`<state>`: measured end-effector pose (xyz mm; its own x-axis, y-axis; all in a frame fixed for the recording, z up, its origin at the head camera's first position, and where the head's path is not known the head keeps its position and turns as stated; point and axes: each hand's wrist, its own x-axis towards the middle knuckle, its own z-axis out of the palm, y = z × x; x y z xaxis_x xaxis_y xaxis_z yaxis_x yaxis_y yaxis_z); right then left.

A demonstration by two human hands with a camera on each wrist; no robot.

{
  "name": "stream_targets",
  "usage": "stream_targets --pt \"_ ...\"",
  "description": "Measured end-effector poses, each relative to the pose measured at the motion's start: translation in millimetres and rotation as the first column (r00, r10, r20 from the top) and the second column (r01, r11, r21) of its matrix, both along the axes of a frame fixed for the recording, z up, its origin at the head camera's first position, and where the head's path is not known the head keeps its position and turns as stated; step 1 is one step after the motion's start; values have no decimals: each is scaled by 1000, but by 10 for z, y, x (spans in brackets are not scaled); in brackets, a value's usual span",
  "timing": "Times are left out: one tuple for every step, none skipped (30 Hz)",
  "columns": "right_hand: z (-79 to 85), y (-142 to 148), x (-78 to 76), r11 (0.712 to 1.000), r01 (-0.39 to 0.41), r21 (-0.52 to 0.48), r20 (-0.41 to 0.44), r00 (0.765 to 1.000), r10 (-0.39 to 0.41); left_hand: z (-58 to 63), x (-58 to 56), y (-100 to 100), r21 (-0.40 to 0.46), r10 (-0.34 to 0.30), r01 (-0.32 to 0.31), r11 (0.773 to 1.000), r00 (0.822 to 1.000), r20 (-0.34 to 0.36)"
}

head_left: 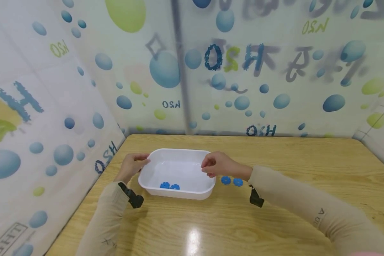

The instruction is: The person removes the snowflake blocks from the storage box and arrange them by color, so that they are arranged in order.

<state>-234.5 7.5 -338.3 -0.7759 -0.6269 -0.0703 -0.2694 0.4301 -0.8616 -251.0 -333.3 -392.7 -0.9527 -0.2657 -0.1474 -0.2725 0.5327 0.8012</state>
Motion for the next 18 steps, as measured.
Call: stream_targets --pt "-2 -75 4 1000 -11 6 0 1000 11 -88 -59 -55 -1 -1 1 1000 1000 -18" --pt "-10 -149 2 1000 -22 8 0 1000 22 -172 -116 -106 -2 -2 2 1000 1000 -28" --pt "-25 -220 -4 999 -36 14 -3 999 36 -258 -175 -158 -8 -1 0 1000 999 -42" --pt "-38 -293 -11 999 -48 21 -5 999 48 -347 -238 -217 -12 8 -9 1000 999 -53" --pt "-55 -366 -22 998 -62 28 -11 998 63 -423 -292 -267 -17 19 -20 1000 998 -68" --pt "-77 -436 -32 997 -74 38 -15 997 75 -476 -334 -309 -30 14 -17 999 997 -79" --pt "-101 -504 -40 995 -84 50 -16 996 85 -497 -345 -325 -43 10 -13 999 996 -85" --pt "-128 -567 -44 994 -92 61 -17 995 94 -401 -279 -268 -35 3 -6 999 997 -71" --pt "-154 -626 -41 993 -96 73 -14 995 97 -299 -204 -206 -29 -5 3 1000 998 -63" --pt "-181 -683 -37 992 -98 83 -6 995 99 -189 -123 -135 -19 -11 10 1000 999 -53" --pt "-217 -733 -35 991 -103 90 0 995 103 -71 -38 -60 -11 -17 17 1000 999 -39" --pt "-249 -777 -28 989 -106 98 9 994 106 46 46 16 -1 -25 25 1000 999 -23" --pt "-278 -816 -23 989 -108 103 21 994 106 161 129 91 10 -29 29 1000 1000 -7" --pt "-309 -851 -19 988 -111 103 28 994 108 265 202 160 24 -30 30 999 1000 9" --pt "-334 -881 -17 988 -112 105 37 993 109 266 205 162 26 -29 29 999 1000 6" --pt "-359 -908 -20 987 -116 109 46 993 112 262 203 161 27 -27 27 999 1000 7" --pt "-379 -930 -21 987 -116 111 51 992 111 259 197 160 26 -24 23 999 1000 9" --pt "-389 -948 -20 987 -115 114 55 992 110 258 196 164 24 -20 20 1000 1000 10"
